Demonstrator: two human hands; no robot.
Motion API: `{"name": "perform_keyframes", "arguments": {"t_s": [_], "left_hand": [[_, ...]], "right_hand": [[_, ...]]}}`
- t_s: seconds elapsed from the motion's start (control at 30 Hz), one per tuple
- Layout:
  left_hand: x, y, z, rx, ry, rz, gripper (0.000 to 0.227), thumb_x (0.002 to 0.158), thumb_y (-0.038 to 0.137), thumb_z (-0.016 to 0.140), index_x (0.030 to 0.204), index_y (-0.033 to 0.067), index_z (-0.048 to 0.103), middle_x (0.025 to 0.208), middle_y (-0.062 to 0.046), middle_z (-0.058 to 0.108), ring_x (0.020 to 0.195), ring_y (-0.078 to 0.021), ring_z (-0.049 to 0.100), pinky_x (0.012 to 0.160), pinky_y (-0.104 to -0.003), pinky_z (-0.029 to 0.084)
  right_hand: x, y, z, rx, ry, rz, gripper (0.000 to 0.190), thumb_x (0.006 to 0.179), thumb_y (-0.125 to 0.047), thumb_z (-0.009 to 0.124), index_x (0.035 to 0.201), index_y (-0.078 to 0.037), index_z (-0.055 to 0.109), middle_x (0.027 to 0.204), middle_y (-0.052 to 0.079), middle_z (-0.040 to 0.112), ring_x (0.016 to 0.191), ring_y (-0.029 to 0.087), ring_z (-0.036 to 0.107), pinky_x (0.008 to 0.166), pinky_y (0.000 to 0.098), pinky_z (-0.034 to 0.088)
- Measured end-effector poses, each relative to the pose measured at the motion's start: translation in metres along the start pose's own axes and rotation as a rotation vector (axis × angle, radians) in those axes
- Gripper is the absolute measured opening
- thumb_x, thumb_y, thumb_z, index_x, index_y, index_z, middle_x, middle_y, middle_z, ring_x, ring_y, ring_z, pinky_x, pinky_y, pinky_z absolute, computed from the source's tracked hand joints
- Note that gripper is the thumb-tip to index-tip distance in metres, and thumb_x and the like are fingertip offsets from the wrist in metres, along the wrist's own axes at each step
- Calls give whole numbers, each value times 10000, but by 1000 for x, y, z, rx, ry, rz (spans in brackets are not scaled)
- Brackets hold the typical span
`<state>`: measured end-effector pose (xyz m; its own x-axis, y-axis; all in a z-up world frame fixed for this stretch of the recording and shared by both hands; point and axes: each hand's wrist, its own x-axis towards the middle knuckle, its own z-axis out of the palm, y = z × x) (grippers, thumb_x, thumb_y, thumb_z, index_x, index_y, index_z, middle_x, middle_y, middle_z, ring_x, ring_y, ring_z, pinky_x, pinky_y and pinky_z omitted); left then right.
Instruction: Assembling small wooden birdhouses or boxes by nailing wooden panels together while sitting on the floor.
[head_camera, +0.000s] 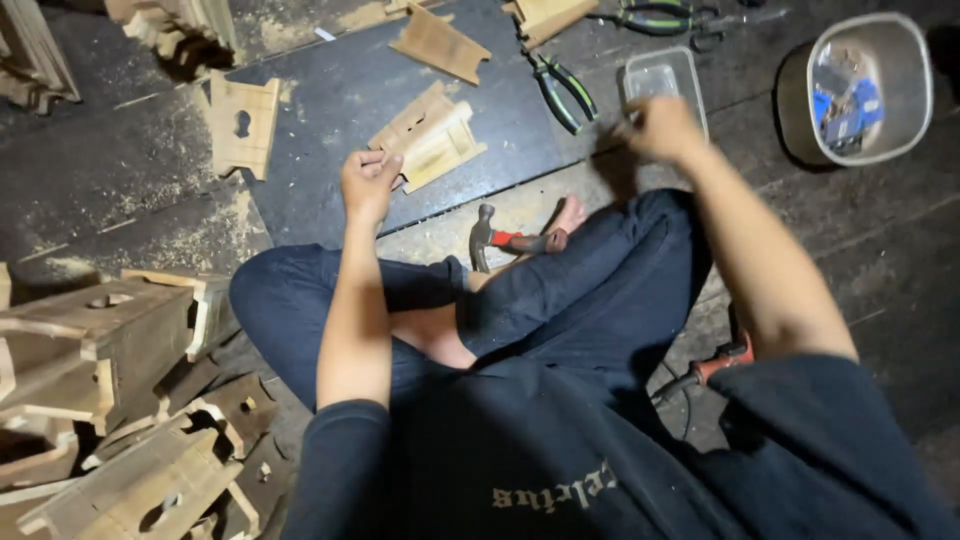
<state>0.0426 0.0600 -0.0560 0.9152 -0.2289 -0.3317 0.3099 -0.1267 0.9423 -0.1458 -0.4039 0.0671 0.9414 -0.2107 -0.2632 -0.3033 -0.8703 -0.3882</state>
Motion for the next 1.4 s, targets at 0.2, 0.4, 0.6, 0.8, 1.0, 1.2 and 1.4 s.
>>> {"name": "perform_keyframes", "arguments": {"t_s": [0.2,0.4,0.6,0.8,1.0,1.2,1.4], "left_hand": [[9,-31,15,-319,-15,66,227,894,-62,774,1046,-63,606,958,-171,679,799,-237,723,711,-323,685],[0,-31,20,-16,-36,252,344,784,-11,885,1015,-43,631,905,-128,700,788,-196,703,739,-298,621],[-44,35,30,309,46,330,291,783,70,896,932,-3,657,823,-100,742,700,-164,716,672,-298,610],[-55,38,32,477,51,521,278,792,109,880,953,11,676,896,-140,764,753,-298,728,705,-387,595],[-60,41,36,523,22,623,264,823,94,828,960,39,610,942,-110,706,799,-325,668,733,-411,546],[-62,40,36,606,105,719,284,825,144,839,922,74,581,888,-78,670,760,-317,648,701,-427,528],[-60,35,41,702,163,854,244,818,122,798,888,90,566,854,-66,663,758,-301,651,697,-434,535]], "right_hand": [[46,123,35,-282,52,342,301,933,-213,707,1084,38,776,1055,334,747,947,545,713,819,587,588],[45,74,26,-459,-97,396,307,823,-130,761,1078,30,821,1080,276,788,939,472,766,778,527,622],[25,54,15,-435,-63,348,323,885,-166,664,1100,41,788,1089,293,778,946,503,751,788,543,608],[24,76,21,-192,216,341,408,1096,-355,697,1107,52,712,1029,334,729,903,540,701,793,578,571],[10,75,15,-103,330,332,260,995,-191,751,1070,54,707,979,271,736,874,469,711,803,525,576],[10,63,6,-94,422,167,283,895,-124,771,1064,98,728,895,209,750,773,357,713,744,448,590],[20,22,-6,106,574,-77,119,945,97,665,1052,68,707,874,135,740,685,209,687,651,329,583]]}}
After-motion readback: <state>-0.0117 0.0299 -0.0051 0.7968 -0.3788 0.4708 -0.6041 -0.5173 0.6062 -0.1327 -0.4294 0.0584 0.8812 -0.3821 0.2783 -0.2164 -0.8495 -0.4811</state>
